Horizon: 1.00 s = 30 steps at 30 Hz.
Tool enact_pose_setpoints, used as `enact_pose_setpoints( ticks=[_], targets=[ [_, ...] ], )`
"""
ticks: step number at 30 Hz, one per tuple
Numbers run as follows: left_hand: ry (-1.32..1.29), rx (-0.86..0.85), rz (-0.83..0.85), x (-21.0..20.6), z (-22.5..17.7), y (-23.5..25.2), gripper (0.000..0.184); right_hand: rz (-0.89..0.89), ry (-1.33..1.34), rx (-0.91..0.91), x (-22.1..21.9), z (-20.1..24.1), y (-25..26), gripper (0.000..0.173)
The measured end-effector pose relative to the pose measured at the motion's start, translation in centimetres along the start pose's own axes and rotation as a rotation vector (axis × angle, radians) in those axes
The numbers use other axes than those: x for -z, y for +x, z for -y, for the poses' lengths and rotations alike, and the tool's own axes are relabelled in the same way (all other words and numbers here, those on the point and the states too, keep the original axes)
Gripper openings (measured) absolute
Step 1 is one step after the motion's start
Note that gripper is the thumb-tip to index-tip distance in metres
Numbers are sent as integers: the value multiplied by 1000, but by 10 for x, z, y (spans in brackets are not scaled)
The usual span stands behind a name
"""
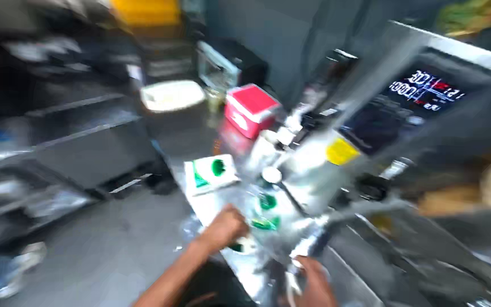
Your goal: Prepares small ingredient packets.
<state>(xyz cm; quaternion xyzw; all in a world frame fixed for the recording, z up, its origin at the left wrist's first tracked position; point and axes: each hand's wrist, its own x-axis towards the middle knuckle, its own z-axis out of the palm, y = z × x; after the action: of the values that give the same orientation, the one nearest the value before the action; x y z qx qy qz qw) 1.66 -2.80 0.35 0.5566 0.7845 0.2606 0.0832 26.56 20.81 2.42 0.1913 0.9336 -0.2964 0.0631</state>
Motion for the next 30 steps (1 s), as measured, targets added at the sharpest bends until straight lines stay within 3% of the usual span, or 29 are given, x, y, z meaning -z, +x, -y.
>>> enact_pose_setpoints(
  ticks=[3, 10, 17, 19, 24, 26, 28, 30],
  targets=[
    [17, -54, 8, -2, 11, 9, 21, -61, -87, 2, -8, 1, 17, 97],
    [10, -29, 74, -1, 9, 14, 26, 22, -119, 1, -2, -17, 0, 90],
    [3, -86, 109, 3, 9, 17, 26, -28, -107, 86, -41, 14, 34, 90],
    [1, -105, 102, 3, 11, 17, 26, -42, -136, 98, -45, 20, 44, 85],
    [-6, -124, 64, -3, 13, 14, 26, 84, -190, -28, -36, 30, 53, 51],
    [-45, -122, 31, -6, 15, 13, 26, 64, -203, 0, -37, 32, 58, 57],
    [-84, -139, 0, -10, 17, 12, 25, 52, -202, 44, -39, 39, 65, 74],
    [-102, -148, -17, -12, 20, 13, 24, 32, -232, 81, -44, 48, 74, 76]
  ],
)
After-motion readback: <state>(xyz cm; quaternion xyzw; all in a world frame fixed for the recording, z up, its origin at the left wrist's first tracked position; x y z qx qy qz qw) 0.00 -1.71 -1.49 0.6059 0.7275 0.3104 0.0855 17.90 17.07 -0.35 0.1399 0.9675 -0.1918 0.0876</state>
